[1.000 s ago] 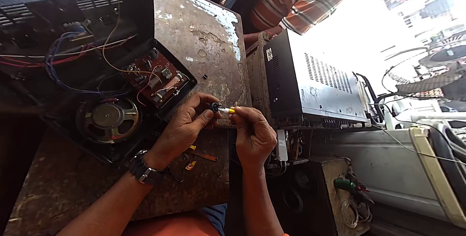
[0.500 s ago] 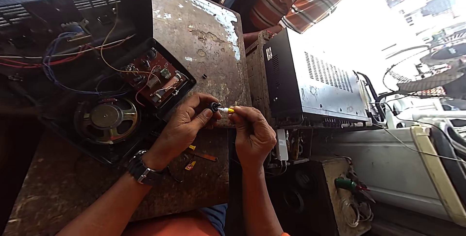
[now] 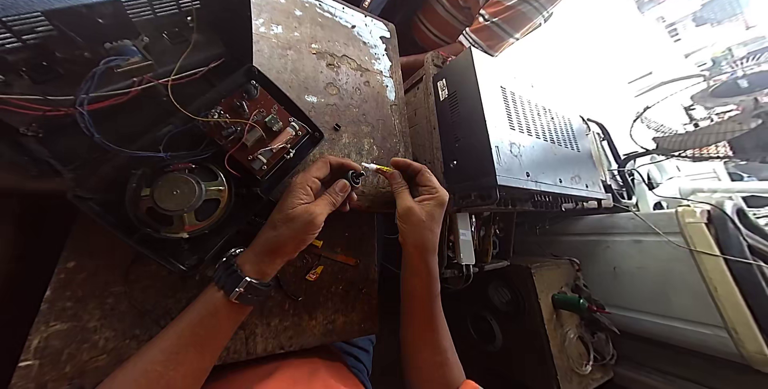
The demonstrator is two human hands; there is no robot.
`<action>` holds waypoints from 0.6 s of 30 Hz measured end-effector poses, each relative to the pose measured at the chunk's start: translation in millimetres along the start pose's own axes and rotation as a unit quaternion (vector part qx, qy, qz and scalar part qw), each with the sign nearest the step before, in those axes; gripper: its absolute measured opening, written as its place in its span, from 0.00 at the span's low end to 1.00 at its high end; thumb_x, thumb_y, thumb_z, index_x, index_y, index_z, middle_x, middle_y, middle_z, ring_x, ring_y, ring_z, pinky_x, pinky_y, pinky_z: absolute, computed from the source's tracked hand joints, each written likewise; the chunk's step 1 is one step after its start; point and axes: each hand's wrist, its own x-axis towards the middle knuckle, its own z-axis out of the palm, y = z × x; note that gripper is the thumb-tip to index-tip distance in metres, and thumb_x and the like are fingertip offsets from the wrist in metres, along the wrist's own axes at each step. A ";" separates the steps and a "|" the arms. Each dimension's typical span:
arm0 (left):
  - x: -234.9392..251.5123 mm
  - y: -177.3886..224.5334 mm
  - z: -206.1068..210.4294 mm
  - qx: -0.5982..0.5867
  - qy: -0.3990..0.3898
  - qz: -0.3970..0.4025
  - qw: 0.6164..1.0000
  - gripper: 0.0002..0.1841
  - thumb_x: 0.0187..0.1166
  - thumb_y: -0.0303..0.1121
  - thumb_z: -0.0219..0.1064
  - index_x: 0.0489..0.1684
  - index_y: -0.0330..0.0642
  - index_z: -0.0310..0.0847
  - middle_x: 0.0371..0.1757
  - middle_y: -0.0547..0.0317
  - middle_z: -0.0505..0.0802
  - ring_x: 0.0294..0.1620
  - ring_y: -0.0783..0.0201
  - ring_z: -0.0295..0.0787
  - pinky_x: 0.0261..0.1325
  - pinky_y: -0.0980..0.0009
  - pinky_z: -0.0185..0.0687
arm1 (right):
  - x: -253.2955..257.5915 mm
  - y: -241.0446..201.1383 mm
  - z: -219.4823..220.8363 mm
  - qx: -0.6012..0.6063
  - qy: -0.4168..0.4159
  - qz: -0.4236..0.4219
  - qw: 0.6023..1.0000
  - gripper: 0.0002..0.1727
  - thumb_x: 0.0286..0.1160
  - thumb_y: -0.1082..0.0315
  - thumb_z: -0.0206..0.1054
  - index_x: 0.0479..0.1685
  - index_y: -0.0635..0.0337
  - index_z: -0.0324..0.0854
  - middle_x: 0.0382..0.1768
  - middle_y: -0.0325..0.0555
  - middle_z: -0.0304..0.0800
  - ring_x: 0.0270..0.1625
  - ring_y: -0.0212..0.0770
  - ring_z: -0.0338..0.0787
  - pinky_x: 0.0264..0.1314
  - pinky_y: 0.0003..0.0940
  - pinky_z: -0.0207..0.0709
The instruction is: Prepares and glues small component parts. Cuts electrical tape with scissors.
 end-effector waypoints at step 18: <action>-1.5 -8.6 -3.5 -0.082 0.007 0.004 0.997 0.12 0.87 0.24 0.53 0.61 0.40 0.79 0.48 0.49 0.87 0.44 0.60 0.86 0.55 0.65 0.86 | 88.0 -15.3 48.5 -0.340 -0.226 -0.125 0.904 0.09 0.80 0.61 0.71 0.50 0.48 0.95 0.42 0.44 0.85 0.52 0.51 0.79 0.52 0.48 0.73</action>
